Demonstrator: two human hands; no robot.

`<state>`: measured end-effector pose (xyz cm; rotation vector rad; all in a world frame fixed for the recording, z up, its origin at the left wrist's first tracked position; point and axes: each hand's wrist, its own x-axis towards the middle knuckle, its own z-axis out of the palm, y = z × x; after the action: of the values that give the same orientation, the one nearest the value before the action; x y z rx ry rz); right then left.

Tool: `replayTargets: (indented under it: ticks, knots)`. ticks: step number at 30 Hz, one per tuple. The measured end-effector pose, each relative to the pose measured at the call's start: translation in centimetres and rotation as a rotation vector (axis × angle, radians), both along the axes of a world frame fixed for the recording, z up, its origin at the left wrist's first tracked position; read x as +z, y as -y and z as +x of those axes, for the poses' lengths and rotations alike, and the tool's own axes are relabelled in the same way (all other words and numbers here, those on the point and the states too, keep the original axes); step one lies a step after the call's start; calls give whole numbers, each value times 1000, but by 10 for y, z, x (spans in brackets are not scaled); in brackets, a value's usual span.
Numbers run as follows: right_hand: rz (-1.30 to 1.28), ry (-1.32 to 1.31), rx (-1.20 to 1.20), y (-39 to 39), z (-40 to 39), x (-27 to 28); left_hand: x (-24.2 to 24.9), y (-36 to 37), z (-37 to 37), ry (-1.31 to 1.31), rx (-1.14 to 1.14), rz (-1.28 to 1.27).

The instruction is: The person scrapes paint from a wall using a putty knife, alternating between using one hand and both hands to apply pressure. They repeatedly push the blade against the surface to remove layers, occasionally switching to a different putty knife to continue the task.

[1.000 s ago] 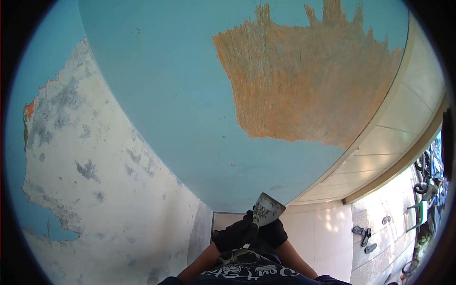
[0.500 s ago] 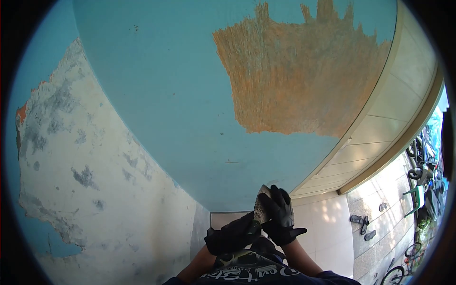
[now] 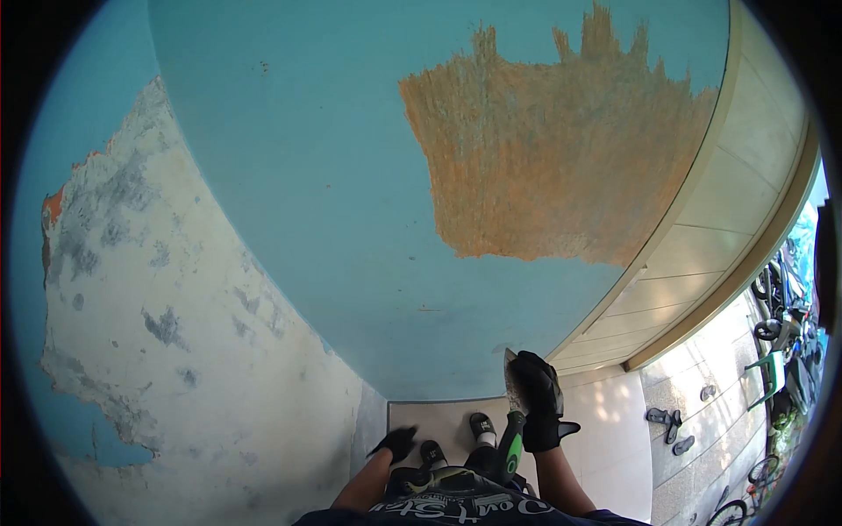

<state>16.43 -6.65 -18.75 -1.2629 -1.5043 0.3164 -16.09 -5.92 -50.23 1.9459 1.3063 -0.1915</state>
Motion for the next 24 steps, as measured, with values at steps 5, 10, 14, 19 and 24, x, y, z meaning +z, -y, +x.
replayTargets:
  ticks: [5,10,14,19,24]
  knots:
    - [-98,72,-98,19,13,-38,96,27,30,17,276,-480]
    - [-199,-387,-24,52,-7,-56,3,-1,78,153,103,22]
    - [-47,30,-75,42,0,-51,135,-19,115,672,202,-273]
    - [33,196,-205,12,-7,-8,241,-16,95,1605,261,-1165]
    - [106,315,-256,-21,-29,39,354,14,83,1096,103,70]
